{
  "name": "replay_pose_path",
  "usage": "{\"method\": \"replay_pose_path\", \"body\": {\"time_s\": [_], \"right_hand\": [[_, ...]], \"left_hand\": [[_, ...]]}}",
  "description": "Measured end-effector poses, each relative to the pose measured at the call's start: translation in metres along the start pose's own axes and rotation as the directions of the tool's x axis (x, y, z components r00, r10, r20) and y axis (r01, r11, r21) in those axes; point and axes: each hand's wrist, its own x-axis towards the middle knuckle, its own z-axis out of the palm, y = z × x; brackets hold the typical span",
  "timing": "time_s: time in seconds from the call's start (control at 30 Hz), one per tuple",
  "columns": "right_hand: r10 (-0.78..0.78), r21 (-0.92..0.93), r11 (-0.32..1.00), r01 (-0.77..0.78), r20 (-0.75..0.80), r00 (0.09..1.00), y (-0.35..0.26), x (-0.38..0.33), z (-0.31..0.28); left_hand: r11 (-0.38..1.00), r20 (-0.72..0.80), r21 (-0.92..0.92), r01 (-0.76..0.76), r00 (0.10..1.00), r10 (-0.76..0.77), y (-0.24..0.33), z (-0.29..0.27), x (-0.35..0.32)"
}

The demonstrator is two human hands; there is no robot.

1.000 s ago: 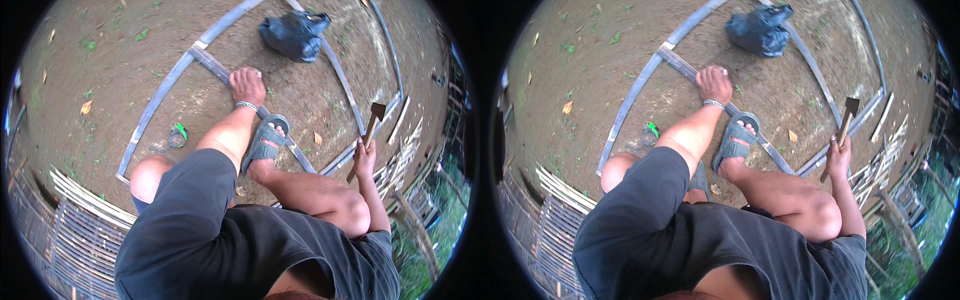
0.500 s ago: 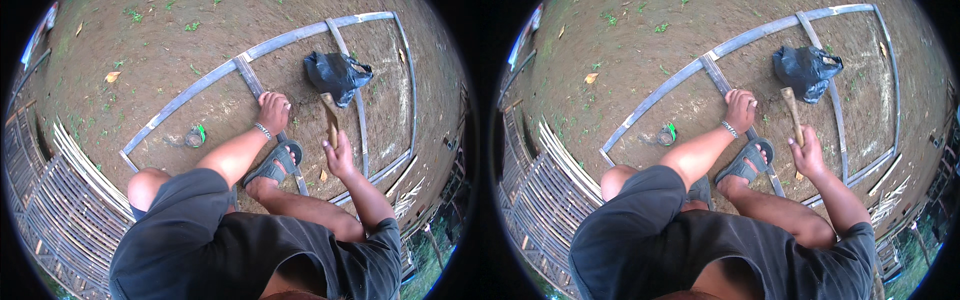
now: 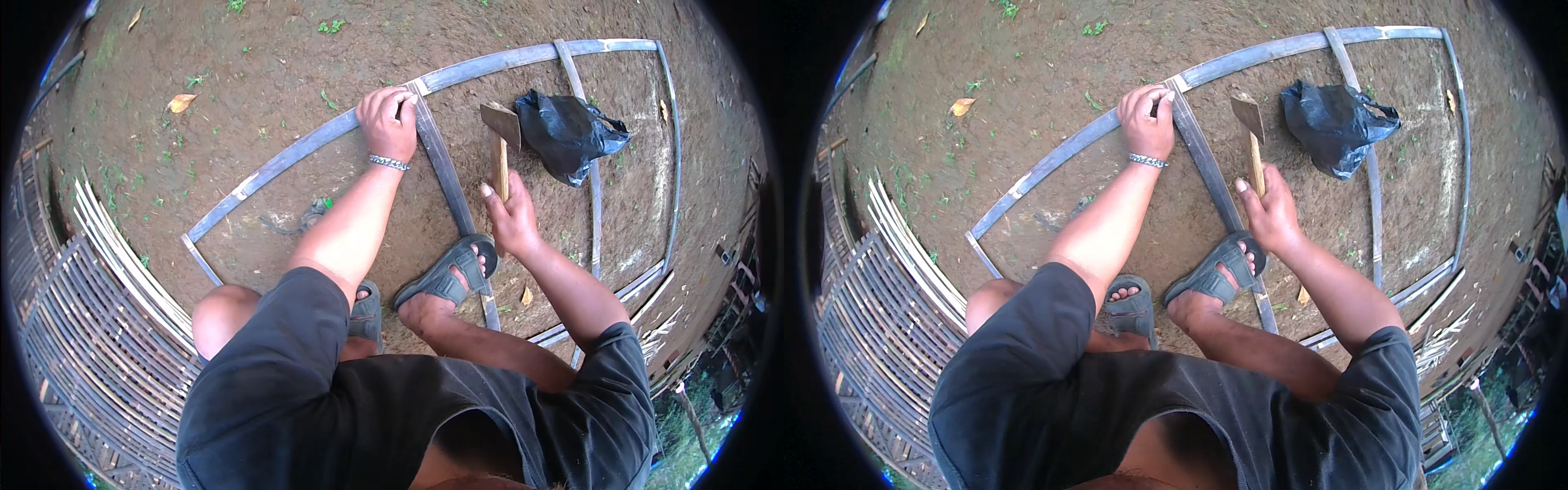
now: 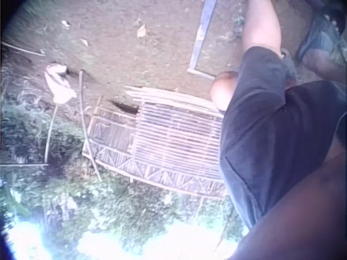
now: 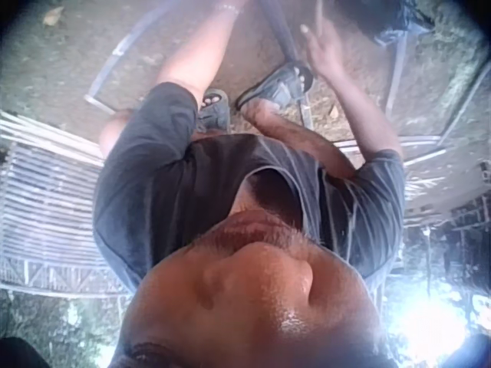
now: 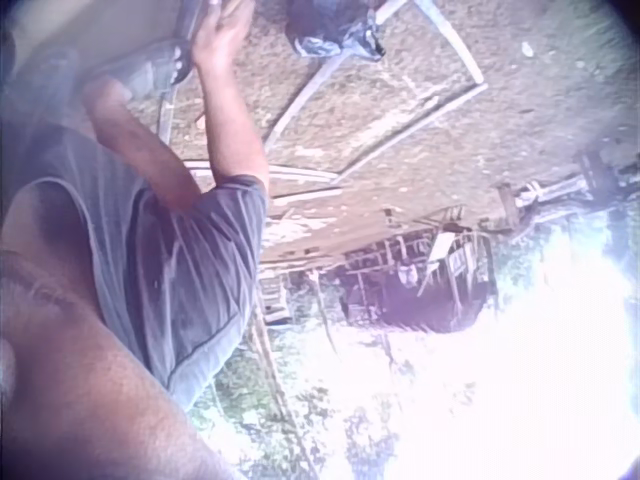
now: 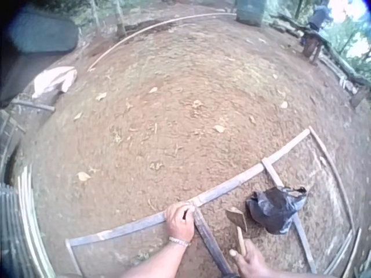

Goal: The person measures a bamboo frame structure on the ground using a tape measure. They then use a small axe to hammer nails into the intersections of the bamboo strips to secure the frame. The person repeatedly measures and hammers nails at various joints to assemble the structure.

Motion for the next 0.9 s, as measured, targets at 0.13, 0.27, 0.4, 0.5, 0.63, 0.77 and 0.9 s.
{"method": "replay_pose_path", "body": {"time_s": [0.13, 0.27, 0.4, 0.5, 0.63, 0.77, 0.9], "right_hand": [[-0.013, 0.075, 0.997, 0.015, -0.019, 1.0, 0.001, 0.001, 0.013], [0.007, 0.073, 0.997, -0.006, -0.026, 1.0, 0.002, 0.0, 0.022], [-0.018, -0.036, 0.999, 0.018, 0.013, 1.0, -0.006, 0.001, 0.024], [-0.051, -0.054, 0.997, 0.054, 0.051, 0.997, -0.011, 0.002, 0.021], [-0.231, -0.061, 0.971, 0.233, 0.033, 0.972, -0.016, 0.011, 0.022], [-0.164, 0.05, 0.986, 0.161, 0.048, 0.985, -0.006, 0.015, 0.025], [0.015, 0.058, 0.998, -0.02, 0.081, 0.997, -0.008, 0.005, 0.025]], "left_hand": [[0.998, -0.063, 0.046, 0.039, 0.997, -0.036, -0.003, 0.009, -0.002], [0.997, -0.069, 0.071, 0.025, 0.997, -0.02, -0.003, 0.012, -0.002], [0.996, -0.064, 0.091, 0.026, 0.998, -0.02, -0.007, 0.012, -0.003], [0.993, -0.054, 0.114, 0.029, 0.998, -0.023, -0.002, 0.011, -0.003], [0.991, -0.06, 0.128, 0.033, 0.998, -0.025, -0.005, 0.012, -0.002], [0.993, -0.055, 0.111, 0.038, 0.998, -0.032, -0.003, 0.012, -0.002], [0.992, -0.052, 0.122, 0.03, 0.998, -0.024, -0.002, 0.012, -0.002]]}}
